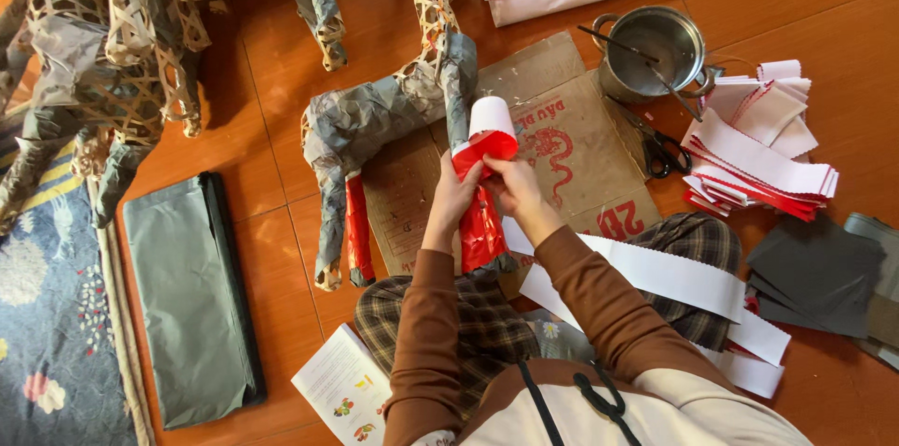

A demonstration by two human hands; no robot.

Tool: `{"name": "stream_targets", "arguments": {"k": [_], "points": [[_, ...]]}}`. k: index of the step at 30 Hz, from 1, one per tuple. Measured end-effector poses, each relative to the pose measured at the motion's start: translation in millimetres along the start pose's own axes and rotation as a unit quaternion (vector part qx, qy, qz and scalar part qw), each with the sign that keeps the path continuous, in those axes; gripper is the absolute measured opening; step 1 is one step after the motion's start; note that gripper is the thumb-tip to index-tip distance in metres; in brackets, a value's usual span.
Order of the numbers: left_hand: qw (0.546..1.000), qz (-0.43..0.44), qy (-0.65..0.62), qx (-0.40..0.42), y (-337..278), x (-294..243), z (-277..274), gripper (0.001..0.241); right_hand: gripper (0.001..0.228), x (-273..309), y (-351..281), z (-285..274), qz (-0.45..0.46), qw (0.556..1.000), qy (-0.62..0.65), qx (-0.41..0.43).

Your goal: The person sits on the floor and wraps a wicker animal figure with red and white paper strips. They apply adhesive from a nearby pot using a brush, then smooth the paper onto the figure's legs and body.

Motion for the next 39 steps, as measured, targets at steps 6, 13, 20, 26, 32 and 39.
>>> {"name": "stream_targets", "arguments": {"k": [6, 13, 20, 26, 32, 39], "points": [[0.998, -0.021, -0.043, -0.03, 49, 50, 1, 0.078, 0.028, 64, 33, -52, -0.162, 0.947, -0.263, -0.093], [0.999, -0.031, -0.007, -0.029, -4, -6, -7, 0.089, 0.027, 121, 62, -151, -0.214, 0.93, -0.26, -0.145], [0.999, -0.019, 0.028, -0.03, 14, 12, 5, 0.085, 0.021, 81, -82, 50, -0.379, 0.746, -0.548, 0.005], [0.999, -0.002, 0.038, -0.006, 23, 23, 2, 0.099, 0.054, 53, -38, 96, -0.194, 0.669, -0.715, 0.062], [0.962, 0.122, -0.225, 0.097, -10, -9, 3, 0.102, 0.039, 38, 3, 69, -0.015, 0.89, -0.444, 0.109], [0.972, 0.106, -0.19, 0.09, -31, -23, -9, 0.127, 0.018, 14, -5, 83, 0.034, 0.97, -0.201, 0.132]]}}
Point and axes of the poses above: each hand's wrist, its own y-axis towards the middle knuckle, its own z-axis out of the palm, x = y × z, the point moved 5 cm from there along y, towards the middle knuckle, and after that the axes turned 6 degrees about x, right-handed, at the moved point
